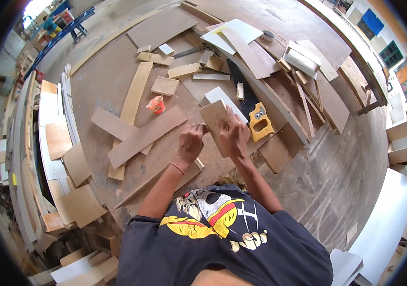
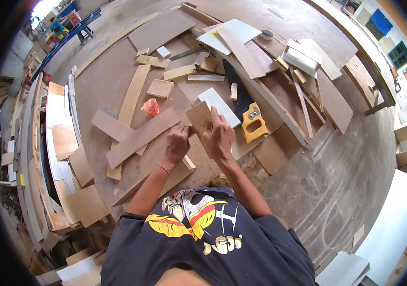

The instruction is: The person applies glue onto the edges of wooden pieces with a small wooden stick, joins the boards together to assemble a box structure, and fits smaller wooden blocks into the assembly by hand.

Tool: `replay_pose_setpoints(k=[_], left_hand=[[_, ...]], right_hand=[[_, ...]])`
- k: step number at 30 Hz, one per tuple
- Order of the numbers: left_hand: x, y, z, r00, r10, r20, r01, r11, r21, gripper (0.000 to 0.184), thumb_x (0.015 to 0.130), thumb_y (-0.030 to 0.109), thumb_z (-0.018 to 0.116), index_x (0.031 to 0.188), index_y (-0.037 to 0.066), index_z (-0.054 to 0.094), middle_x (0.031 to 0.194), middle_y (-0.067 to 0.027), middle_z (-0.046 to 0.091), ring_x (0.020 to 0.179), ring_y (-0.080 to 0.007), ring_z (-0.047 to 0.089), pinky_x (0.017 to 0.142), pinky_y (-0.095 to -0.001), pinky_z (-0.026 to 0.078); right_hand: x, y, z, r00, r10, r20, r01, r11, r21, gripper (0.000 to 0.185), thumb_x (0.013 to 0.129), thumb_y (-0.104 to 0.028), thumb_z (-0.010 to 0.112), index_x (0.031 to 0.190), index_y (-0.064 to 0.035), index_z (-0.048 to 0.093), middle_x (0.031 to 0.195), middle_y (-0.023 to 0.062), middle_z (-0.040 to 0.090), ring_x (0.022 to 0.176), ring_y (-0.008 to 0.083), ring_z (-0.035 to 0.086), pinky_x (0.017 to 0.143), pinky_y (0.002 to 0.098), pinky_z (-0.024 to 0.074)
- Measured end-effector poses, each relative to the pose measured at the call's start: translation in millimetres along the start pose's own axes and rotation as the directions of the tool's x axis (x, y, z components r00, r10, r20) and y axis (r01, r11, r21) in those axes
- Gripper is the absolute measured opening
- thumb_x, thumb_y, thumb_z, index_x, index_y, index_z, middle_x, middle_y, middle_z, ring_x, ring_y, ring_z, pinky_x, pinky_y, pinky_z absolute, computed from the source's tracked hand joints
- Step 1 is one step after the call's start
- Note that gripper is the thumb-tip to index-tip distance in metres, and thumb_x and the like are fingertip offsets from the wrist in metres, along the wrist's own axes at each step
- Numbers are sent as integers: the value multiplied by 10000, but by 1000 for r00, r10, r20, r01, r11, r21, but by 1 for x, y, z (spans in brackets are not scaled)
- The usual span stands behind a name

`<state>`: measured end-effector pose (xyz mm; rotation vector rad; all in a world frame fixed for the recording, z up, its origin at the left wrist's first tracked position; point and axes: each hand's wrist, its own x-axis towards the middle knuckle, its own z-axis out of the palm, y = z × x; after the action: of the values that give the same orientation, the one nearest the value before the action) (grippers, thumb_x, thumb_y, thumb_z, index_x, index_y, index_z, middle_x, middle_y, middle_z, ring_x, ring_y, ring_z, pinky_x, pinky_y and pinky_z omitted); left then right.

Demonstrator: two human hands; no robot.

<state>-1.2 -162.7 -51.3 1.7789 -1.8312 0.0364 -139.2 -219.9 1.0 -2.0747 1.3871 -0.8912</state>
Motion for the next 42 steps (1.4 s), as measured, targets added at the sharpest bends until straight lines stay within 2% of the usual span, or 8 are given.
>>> replay_pose_setpoints(k=[4, 7, 11, 14, 24, 28, 38, 42], left_hand=[[2, 8, -6, 988, -155, 5, 155, 986, -62, 162, 740, -32, 531, 870, 36, 600, 812, -142, 624, 777, -311, 601, 687, -390, 475], [-1, -1, -4, 984, -177, 16, 177, 983, -50, 186, 737, -38, 528, 885, 42, 606, 822, -146, 627, 785, -315, 605, 679, -396, 478], [-7, 4, 5, 998, -64, -10, 62, 987, -149, 184, 740, -36, 526, 883, 47, 607, 807, -148, 621, 771, -326, 600, 660, -411, 475], [-1, 6, -3, 966, -253, 59, 258, 961, -100, 198, 730, -39, 526, 889, 51, 602, 803, -145, 618, 785, -330, 594, 665, -418, 469], [7, 9, -2, 989, -127, -74, 114, 981, -154, 250, 705, -68, 520, 921, 35, 594, 849, -139, 627, 819, -321, 593, 723, -396, 466], [3, 14, -9, 990, -52, -130, 43, 997, -66, 218, 721, -61, 516, 911, 15, 592, 854, -146, 629, 832, -310, 594, 749, -390, 469], [-3, 13, -13, 994, -15, -112, 8, 998, -64, 187, 737, -45, 539, 906, 8, 599, 882, -145, 638, 854, -302, 600, 770, -386, 471], [-8, 1, -11, 992, -119, -45, 117, 992, -44, 260, 724, -36, 555, 969, 24, 615, 969, -159, 632, 920, -306, 595, 794, -376, 468]], right_hand=[[1, -3, 2, 997, -40, -71, 41, 999, 15, 539, 748, -126, 662, 1257, -42, 508, 995, 185, 627, 850, 320, 631, 730, 371, 489], [-11, -13, -8, 999, 12, 37, -14, 999, 48, 535, 762, -139, 654, 1263, -33, 498, 996, 189, 625, 857, 331, 624, 747, 373, 482], [2, -5, 5, 993, -76, -88, 78, 997, 22, 528, 747, -100, 643, 1250, -24, 501, 927, 166, 620, 777, 337, 618, 659, 394, 486], [-13, -5, 2, 993, -114, -12, 114, 993, 36, 510, 759, -103, 627, 1248, -26, 505, 934, 164, 621, 795, 333, 616, 675, 387, 485], [8, -14, -14, 995, -29, -99, 42, 990, 131, 526, 751, -105, 646, 1255, -38, 509, 913, 166, 626, 797, 318, 621, 695, 379, 481], [4, -10, -7, 989, -102, -104, 97, 994, -48, 510, 758, -107, 629, 1249, -37, 513, 918, 169, 624, 784, 320, 622, 688, 385, 480], [7, 14, 10, 985, -125, -123, 121, 992, -39, 500, 750, -82, 629, 1236, -37, 522, 890, 155, 621, 757, 326, 621, 652, 387, 487], [-13, -8, -6, 997, -79, -13, 80, 996, 48, 491, 758, -101, 631, 1233, -38, 526, 943, 167, 628, 784, 326, 628, 671, 375, 490]])
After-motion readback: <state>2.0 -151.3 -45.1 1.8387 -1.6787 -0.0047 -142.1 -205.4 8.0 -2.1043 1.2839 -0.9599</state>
